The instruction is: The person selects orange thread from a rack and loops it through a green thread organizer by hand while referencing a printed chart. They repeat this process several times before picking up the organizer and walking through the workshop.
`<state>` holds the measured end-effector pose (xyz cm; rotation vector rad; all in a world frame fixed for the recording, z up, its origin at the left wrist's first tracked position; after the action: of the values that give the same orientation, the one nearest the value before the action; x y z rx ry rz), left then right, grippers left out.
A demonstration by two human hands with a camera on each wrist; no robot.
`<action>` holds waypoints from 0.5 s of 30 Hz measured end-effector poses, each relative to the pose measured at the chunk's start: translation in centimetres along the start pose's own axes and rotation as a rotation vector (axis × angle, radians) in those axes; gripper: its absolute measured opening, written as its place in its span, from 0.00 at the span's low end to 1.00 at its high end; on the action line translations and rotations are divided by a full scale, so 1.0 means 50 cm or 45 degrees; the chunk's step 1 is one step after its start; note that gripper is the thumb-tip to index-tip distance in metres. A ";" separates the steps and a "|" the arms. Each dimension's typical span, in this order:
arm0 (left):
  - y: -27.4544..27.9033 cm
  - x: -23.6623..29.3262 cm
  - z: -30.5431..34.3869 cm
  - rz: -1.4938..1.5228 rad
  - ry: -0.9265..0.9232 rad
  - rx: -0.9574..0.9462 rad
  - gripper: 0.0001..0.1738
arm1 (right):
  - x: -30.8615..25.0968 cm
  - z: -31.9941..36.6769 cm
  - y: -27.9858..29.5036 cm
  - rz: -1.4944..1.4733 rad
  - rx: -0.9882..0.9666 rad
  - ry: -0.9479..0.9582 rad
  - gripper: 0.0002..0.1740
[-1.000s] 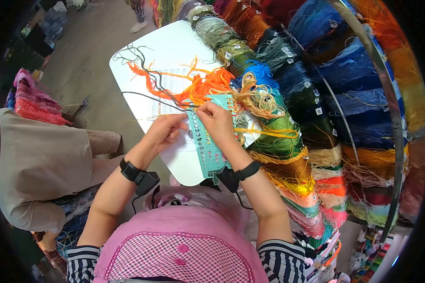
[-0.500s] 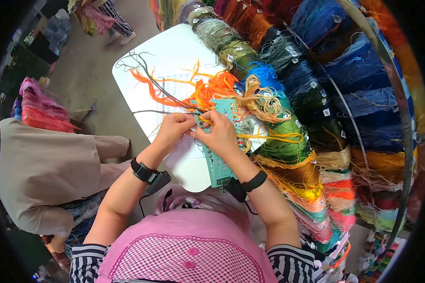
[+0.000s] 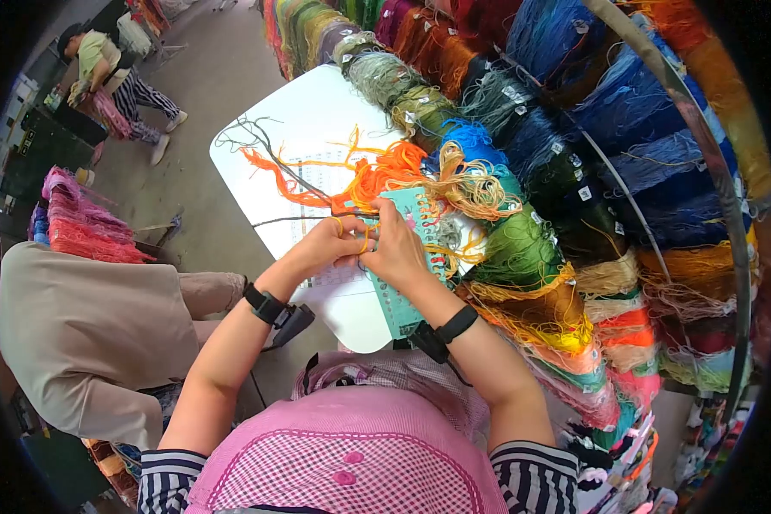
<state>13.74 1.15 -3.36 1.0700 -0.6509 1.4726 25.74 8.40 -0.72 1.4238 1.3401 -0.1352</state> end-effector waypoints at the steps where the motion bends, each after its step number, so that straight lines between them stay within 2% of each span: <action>1: 0.022 -0.004 -0.002 0.041 -0.112 0.028 0.14 | 0.002 -0.001 -0.002 0.028 -0.061 -0.071 0.36; 2: 0.045 0.030 0.018 0.079 -0.226 0.056 0.13 | 0.005 -0.001 -0.002 0.056 -0.120 -0.143 0.36; 3: 0.088 0.041 0.052 0.016 -0.116 0.154 0.14 | 0.009 -0.004 -0.003 0.059 -0.108 -0.136 0.36; 4: 0.154 -0.004 0.040 -0.014 -0.279 0.278 0.12 | 0.020 -0.005 -0.011 0.084 -0.149 -0.144 0.35; 5: 0.202 0.009 0.092 0.143 0.005 0.492 0.14 | 0.029 -0.006 -0.015 0.110 -0.186 -0.154 0.33; 6: 0.276 -0.047 0.092 0.280 0.104 0.452 0.18 | 0.029 -0.008 -0.013 0.115 -0.166 -0.154 0.33; 7: 0.335 -0.079 0.108 0.597 0.230 0.451 0.21 | 0.027 -0.009 -0.015 0.140 -0.180 -0.171 0.32; 8: 0.388 -0.104 0.132 0.765 0.317 0.558 0.22 | 0.025 -0.010 -0.015 0.164 -0.193 -0.187 0.32; 9: 0.442 -0.137 0.144 1.065 0.261 0.465 0.20 | 0.026 -0.010 -0.016 0.094 -0.250 -0.255 0.31; 10: 0.471 -0.141 0.166 1.156 0.281 0.520 0.19 | 0.028 -0.010 -0.015 0.096 -0.234 -0.248 0.31; 12: 0.588 -0.205 0.181 1.373 -0.072 0.426 0.15 | 0.031 -0.009 -0.028 0.168 -0.209 -0.161 0.31; 13: 0.584 -0.192 0.197 1.376 -0.087 0.438 0.15 | 0.035 -0.008 -0.033 0.293 -0.215 -0.138 0.33; 14: 0.581 -0.178 0.219 1.512 -0.033 0.773 0.16 | 0.028 -0.007 -0.028 0.285 -0.221 -0.110 0.33; 15: 0.572 -0.163 0.248 1.642 0.014 1.123 0.22 | 0.023 -0.008 -0.024 0.283 -0.255 -0.158 0.35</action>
<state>-11.19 -19.09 -0.37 1.3320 -0.7246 3.0696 25.02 9.08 -2.08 1.3606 1.0559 0.0557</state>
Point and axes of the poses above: each hand's wrist, its own z-axis away from the middle knuckle, its own y-axis out of the back of the hand, x = y × z, the point moved 5 cm from there along -z, towards the middle knuckle, and after that the axes turned 13 degrees about x, right-handed, at the moved point
